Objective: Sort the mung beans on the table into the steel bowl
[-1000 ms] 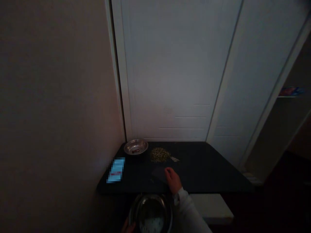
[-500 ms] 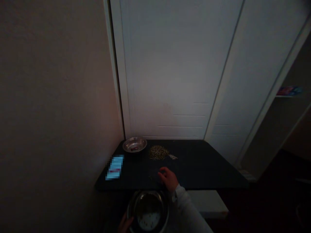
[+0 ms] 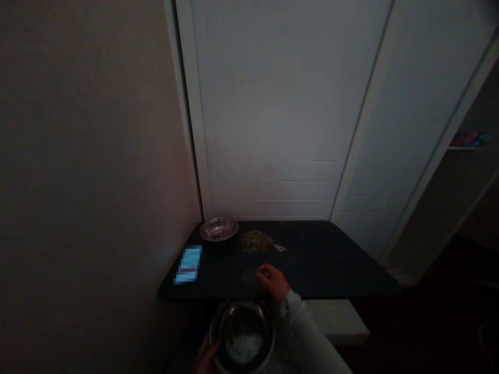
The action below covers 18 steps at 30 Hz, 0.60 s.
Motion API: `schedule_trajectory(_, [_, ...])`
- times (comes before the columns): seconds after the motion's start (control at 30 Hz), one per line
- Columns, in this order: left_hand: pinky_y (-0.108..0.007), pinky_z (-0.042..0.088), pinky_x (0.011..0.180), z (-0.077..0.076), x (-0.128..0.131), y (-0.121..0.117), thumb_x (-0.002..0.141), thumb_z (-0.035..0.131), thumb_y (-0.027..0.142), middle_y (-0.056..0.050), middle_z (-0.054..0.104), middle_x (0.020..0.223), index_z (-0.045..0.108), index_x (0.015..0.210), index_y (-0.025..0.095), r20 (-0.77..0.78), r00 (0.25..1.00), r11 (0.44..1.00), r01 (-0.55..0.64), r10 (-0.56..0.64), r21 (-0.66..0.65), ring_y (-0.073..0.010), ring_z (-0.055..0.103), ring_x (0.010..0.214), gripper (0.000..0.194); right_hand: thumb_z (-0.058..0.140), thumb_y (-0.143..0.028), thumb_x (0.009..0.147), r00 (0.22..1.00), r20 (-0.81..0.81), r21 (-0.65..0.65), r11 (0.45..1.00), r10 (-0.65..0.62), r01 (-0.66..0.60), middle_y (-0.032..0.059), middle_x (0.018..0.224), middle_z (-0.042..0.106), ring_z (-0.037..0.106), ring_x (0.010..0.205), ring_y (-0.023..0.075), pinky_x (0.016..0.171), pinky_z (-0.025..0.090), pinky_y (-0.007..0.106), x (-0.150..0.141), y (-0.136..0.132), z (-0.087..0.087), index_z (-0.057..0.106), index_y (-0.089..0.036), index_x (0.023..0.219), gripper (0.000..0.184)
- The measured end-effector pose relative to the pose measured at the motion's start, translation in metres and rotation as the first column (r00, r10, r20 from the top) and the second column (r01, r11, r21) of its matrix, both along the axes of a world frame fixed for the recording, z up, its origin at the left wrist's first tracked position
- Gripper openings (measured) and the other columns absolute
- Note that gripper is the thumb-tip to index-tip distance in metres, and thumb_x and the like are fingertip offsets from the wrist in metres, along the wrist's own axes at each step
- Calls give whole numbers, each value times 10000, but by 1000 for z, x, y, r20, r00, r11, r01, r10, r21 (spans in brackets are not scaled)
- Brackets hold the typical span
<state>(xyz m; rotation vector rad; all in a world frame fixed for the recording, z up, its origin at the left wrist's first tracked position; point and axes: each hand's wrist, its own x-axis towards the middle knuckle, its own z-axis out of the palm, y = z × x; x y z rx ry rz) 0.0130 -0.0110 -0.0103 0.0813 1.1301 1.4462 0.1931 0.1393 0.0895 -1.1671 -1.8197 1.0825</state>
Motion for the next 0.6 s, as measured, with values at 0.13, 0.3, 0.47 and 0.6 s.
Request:
schedule_trajectory(0.13, [-385,382,838,8,5,-3,543,632,209,-92,618,968,496,1082,184,3,1000,1000,-17,17,14,-276,455,1040,557,469,-365,677,1000,28,14,1000,11,-11,-71,436,428,415,423,70,446,304,188,1,-3,4,514,-166,765,223])
schedule_trajectory(0.3, [-369,394,824,15,8,-4,561,622,194,-88,621,963,460,1114,164,19,999,999,-27,26,23,-258,485,1009,577,485,-351,675,991,118,61,996,62,-70,-60,465,473,440,453,72,477,310,191,2,-4,6,539,-177,752,198])
schedule_trajectory(0.47, [-376,394,820,12,6,-4,559,625,192,-84,630,941,425,1148,161,2,1000,1000,-12,12,-13,-264,483,1008,622,515,-375,648,985,102,29,990,137,-141,-52,478,487,454,473,79,486,312,197,3,-6,7,560,-174,734,223])
schedule_trajectory(0.6, [-344,398,828,16,8,-4,574,613,168,-85,632,936,375,1185,142,48,998,999,-34,33,24,-247,498,992,656,528,-382,628,983,-15,-66,981,183,-184,-53,463,476,442,459,76,476,316,194,3,-5,10,544,-159,724,243])
